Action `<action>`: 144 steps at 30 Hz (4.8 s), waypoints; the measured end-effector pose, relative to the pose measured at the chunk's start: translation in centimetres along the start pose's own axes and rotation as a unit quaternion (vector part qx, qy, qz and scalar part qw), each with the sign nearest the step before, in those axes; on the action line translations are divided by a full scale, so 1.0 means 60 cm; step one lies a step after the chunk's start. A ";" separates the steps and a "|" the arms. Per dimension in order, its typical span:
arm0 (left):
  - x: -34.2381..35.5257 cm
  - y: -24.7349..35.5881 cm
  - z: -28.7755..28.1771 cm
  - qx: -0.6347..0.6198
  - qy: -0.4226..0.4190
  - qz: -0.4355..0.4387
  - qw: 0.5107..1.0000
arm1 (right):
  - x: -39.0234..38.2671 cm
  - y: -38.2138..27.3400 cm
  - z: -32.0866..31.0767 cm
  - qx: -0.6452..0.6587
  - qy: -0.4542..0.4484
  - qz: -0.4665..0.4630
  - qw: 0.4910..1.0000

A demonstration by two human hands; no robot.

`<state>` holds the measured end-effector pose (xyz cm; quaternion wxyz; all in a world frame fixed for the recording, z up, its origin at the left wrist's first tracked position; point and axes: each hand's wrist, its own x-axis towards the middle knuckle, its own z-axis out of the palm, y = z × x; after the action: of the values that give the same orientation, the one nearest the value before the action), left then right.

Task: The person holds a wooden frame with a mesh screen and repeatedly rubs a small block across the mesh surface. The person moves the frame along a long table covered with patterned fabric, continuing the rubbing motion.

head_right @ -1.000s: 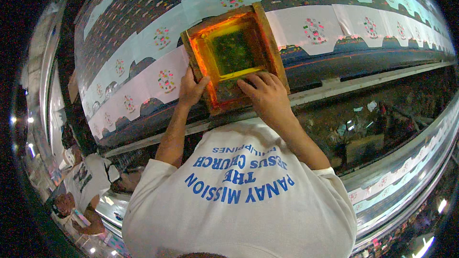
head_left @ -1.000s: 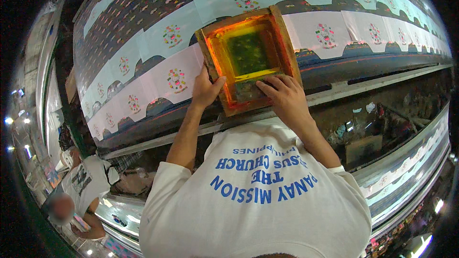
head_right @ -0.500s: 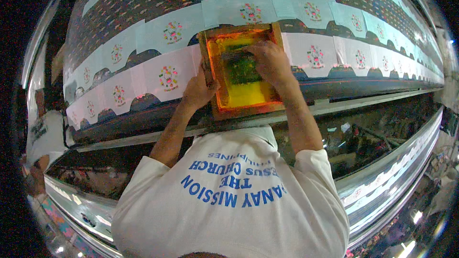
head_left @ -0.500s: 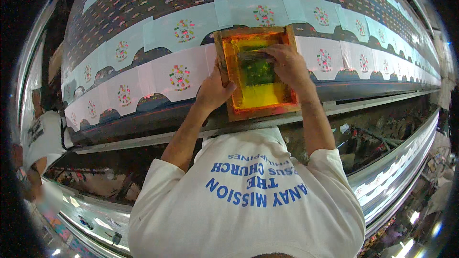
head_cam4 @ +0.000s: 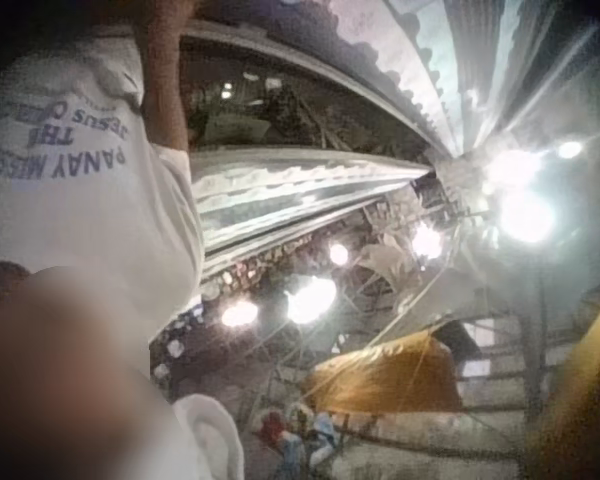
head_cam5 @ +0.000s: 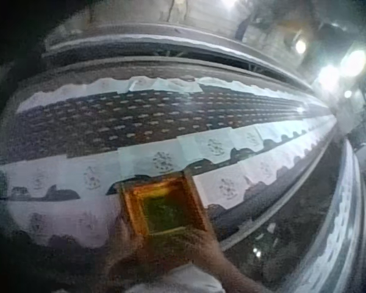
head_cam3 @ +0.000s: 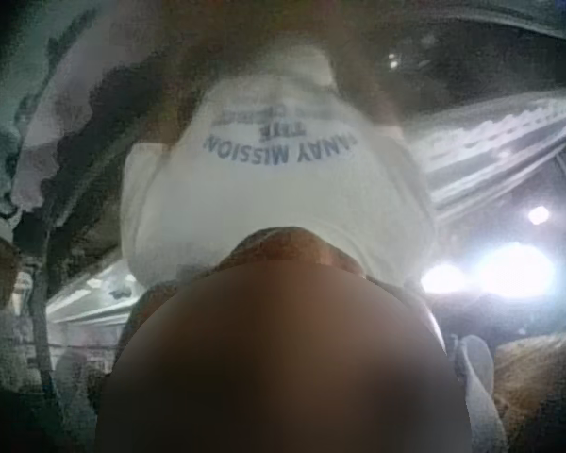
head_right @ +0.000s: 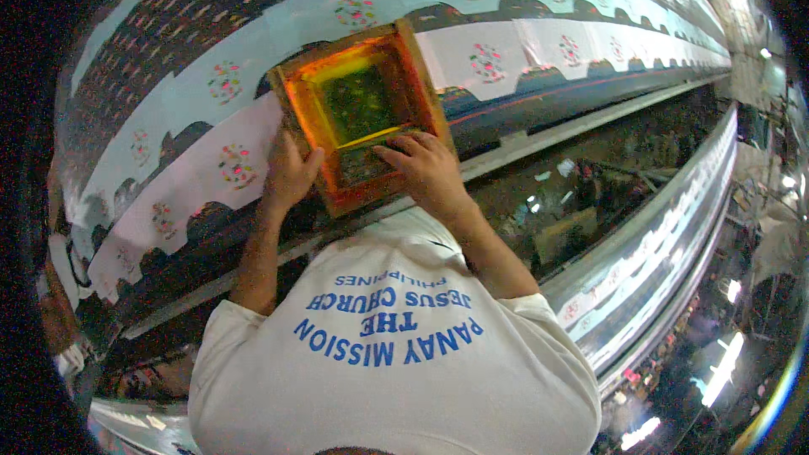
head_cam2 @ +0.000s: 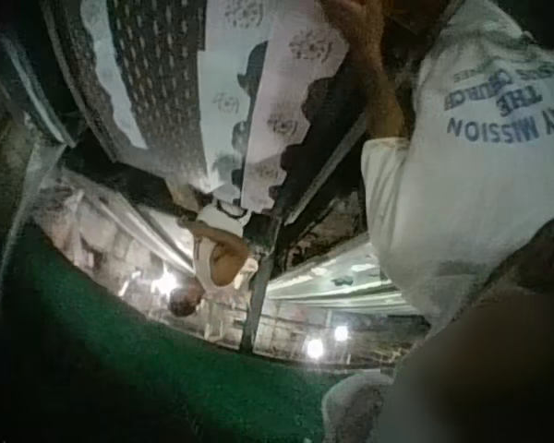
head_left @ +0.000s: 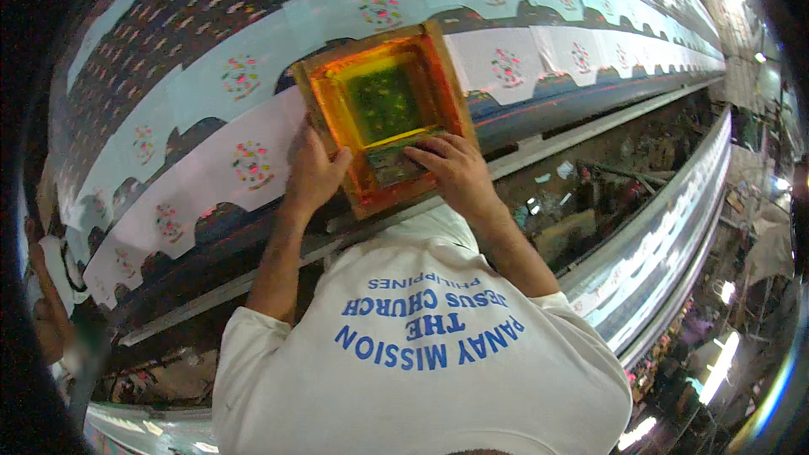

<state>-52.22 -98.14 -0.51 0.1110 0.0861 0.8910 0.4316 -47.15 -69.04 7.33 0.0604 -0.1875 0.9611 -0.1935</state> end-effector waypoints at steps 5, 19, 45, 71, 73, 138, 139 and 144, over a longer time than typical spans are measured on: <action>-0.009 0.019 -0.002 -0.057 -0.001 -0.058 0.997 | 0.005 0.004 -0.014 0.023 0.008 -0.003 1.000; 0.139 0.230 0.204 -0.039 0.077 0.048 0.995 | -0.069 0.280 -0.151 0.008 0.064 -0.028 0.998; 0.192 0.283 0.314 -0.109 0.013 -0.033 0.993 | -0.121 0.431 -0.181 0.010 0.037 -0.069 0.997; 0.187 0.282 0.303 -0.046 -0.042 -0.120 0.991 | -0.030 0.429 -0.196 0.015 -0.033 -0.016 0.999; 0.189 0.286 0.305 -0.041 -0.035 -0.115 0.992 | -0.066 0.406 -0.198 0.007 -0.021 -0.016 1.000; 0.393 0.592 0.608 0.030 -0.026 -0.093 0.995 | 0.065 0.927 -0.376 0.075 -0.051 -0.065 0.994; 0.394 0.586 0.608 0.010 -0.031 -0.109 0.993 | 0.049 0.915 -0.375 0.073 -0.044 -0.071 0.994; 0.397 0.596 0.615 0.036 -0.020 -0.130 0.991 | -0.097 0.859 -0.370 0.073 -0.028 -0.060 0.995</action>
<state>-63.03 -42.60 2.52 0.1810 -0.0175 0.9072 0.3793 -63.35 -15.01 7.62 0.0895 -0.2452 0.9295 -0.2607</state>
